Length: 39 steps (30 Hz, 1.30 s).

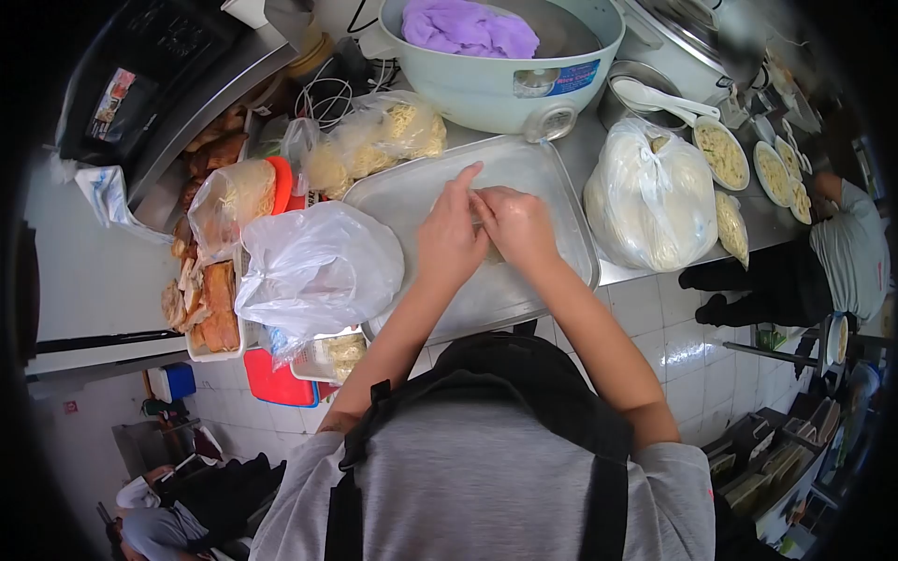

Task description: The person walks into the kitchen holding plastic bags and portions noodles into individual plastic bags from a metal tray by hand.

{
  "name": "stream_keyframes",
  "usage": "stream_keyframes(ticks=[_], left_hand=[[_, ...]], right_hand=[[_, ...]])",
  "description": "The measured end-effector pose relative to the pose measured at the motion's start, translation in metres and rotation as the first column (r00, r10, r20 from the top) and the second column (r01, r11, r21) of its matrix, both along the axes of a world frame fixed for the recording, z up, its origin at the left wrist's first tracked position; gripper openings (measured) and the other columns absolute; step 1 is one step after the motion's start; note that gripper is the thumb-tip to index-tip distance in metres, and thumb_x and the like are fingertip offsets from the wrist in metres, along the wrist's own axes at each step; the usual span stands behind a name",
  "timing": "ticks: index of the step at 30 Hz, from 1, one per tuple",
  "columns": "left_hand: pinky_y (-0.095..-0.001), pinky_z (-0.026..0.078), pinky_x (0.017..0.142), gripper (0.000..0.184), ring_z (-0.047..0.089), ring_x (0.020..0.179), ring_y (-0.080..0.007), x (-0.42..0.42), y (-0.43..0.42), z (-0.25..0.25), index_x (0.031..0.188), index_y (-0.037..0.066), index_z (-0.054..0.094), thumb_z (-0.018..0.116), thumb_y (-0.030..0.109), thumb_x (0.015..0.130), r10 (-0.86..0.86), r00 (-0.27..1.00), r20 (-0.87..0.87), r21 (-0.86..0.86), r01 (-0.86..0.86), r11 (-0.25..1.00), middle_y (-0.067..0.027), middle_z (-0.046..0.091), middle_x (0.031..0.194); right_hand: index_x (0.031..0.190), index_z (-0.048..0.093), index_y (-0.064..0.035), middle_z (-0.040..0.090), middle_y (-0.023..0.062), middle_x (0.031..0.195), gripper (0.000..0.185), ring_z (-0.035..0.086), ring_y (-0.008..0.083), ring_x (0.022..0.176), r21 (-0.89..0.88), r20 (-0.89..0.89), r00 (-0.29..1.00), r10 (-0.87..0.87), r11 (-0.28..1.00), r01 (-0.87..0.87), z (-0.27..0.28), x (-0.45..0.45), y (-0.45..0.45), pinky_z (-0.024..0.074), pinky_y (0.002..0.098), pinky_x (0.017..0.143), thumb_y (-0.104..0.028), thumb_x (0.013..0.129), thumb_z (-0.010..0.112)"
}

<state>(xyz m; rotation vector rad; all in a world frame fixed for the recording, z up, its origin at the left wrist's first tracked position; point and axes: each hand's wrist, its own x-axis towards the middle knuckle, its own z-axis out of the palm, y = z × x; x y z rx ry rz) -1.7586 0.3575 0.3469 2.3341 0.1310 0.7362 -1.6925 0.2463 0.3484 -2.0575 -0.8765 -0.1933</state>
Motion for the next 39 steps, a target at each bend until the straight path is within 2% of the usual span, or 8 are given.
stream_keyframes(ticks=[4, 16, 19, 22, 25, 31, 34, 39], left_hand=[[-0.0399, 0.049, 0.064, 0.054, 0.062, 0.079, -0.0303, -0.002, 0.004, -0.001, 0.128, 0.013, 0.048, 0.058, -0.002, 0.078, 0.074, 0.996, -0.051, -0.065, -0.077, 0.995, -0.0116, 0.059, 0.093], [-0.0364, 0.048, 0.066, 0.016, 0.062, 0.072, -0.0274, -0.046, 0.063, -0.044, 0.081, 0.005, 0.062, 0.05, -0.005, 0.08, 0.042, 0.975, -0.22, -0.215, -0.09, 0.972, -0.0096, 0.061, 0.085], [-0.033, 0.047, 0.072, 0.016, 0.061, 0.079, -0.0189, -0.046, 0.071, -0.084, 0.083, 0.003, 0.061, 0.05, -0.006, 0.079, -0.238, 0.959, -0.152, -0.905, -0.038, 0.425, -0.0059, 0.063, 0.084], [-0.0278, 0.044, 0.076, 0.01, 0.058, 0.078, -0.0156, -0.053, 0.07, -0.105, 0.089, 0.003, 0.058, 0.052, 0.002, 0.082, -0.185, 0.968, 0.167, -0.96, 0.118, -0.252, -0.0026, 0.062, 0.086], [-0.0249, 0.044, 0.077, 0.017, 0.056, 0.077, -0.0144, -0.057, 0.066, -0.108, 0.098, 0.002, 0.055, 0.056, 0.014, 0.085, -0.065, 0.998, 0.0, -0.916, -0.026, -0.399, -0.0017, 0.058, 0.085], [-0.0265, 0.046, 0.083, 0.051, 0.057, 0.093, -0.0168, -0.044, 0.058, -0.103, 0.124, 0.001, 0.046, 0.066, 0.029, 0.087, 0.271, 0.891, -0.365, -0.872, -0.429, 0.237, -0.0077, 0.056, 0.103], [-0.0301, 0.046, 0.094, 0.075, 0.054, 0.11, -0.0206, -0.038, 0.051, -0.079, 0.138, 0.0, 0.032, 0.074, 0.027, 0.083, 0.021, 0.949, -0.313, -0.895, -0.302, 0.329, -0.0125, 0.051, 0.122], [-0.0331, 0.046, 0.098, 0.083, 0.052, 0.117, -0.0213, -0.027, 0.047, -0.081, 0.138, 0.004, 0.035, 0.083, 0.01, 0.071, 0.046, 0.997, -0.055, -0.896, -0.07, 0.439, -0.0124, 0.051, 0.127]], right_hand=[[0.097, 0.072, -0.0069, 0.069, 0.0134, 0.09, 0.018, 0.065, 0.0336, 0.075, 0.064, 0.161, 0.982, -0.102, 0.994, 0.093, -0.017, 0.007, 0.005, 0.0526, 0.0398, 0.066, -0.007, 0.083, 0.061], [0.095, 0.072, -0.0061, 0.067, 0.0191, 0.076, 0.016, 0.067, 0.032, 0.068, -0.126, -0.184, 0.941, -0.282, 0.957, 0.262, -0.083, 0.036, -0.037, 0.0529, 0.0374, 0.064, -0.007, 0.086, 0.059], [0.101, 0.07, -0.006, 0.066, 0.0202, 0.076, 0.018, 0.067, 0.0326, 0.067, -0.151, -0.172, 0.937, -0.304, 0.948, 0.28, -0.099, 0.016, -0.032, 0.0526, 0.0382, 0.064, -0.009, 0.087, 0.058], [0.107, 0.067, -0.0073, 0.069, 0.0174, 0.079, 0.022, 0.066, 0.0314, 0.062, -0.188, -0.237, 0.926, -0.295, 0.949, 0.254, -0.123, -0.005, -0.031, 0.053, 0.0385, 0.06, -0.006, 0.089, 0.055], [0.121, 0.06, -0.0058, 0.071, 0.0106, 0.089, 0.033, 0.067, 0.0254, 0.072, -0.038, -0.732, 0.674, -0.104, 0.993, 0.112, -0.136, 0.0, -0.038, 0.0537, 0.0353, 0.07, -0.013, 0.089, 0.054], [0.138, 0.04, 0.0004, 0.057, 0.0091, 0.124, 0.064, 0.055, 0.0155, 0.11, 0.707, -0.696, -0.189, 0.693, 0.708, -0.009, -0.092, 0.05, -0.043, 0.0399, 0.0323, 0.101, -0.043, 0.092, 0.054], [0.139, 0.039, 0.0, 0.05, 0.0132, 0.134, 0.074, 0.051, 0.018, 0.119, 0.416, -0.896, -0.229, 0.38, 0.899, -0.14, -0.112, 0.09, -0.007, 0.0406, 0.0322, 0.101, -0.053, 0.091, 0.055], [0.141, 0.037, 0.0035, 0.05, 0.0157, 0.135, 0.08, 0.051, 0.0181, 0.12, 0.19, -0.96, 0.119, 0.253, 0.901, -0.389, -0.079, 0.073, 0.089, 0.043, 0.0319, 0.098, -0.056, 0.09, 0.055]])
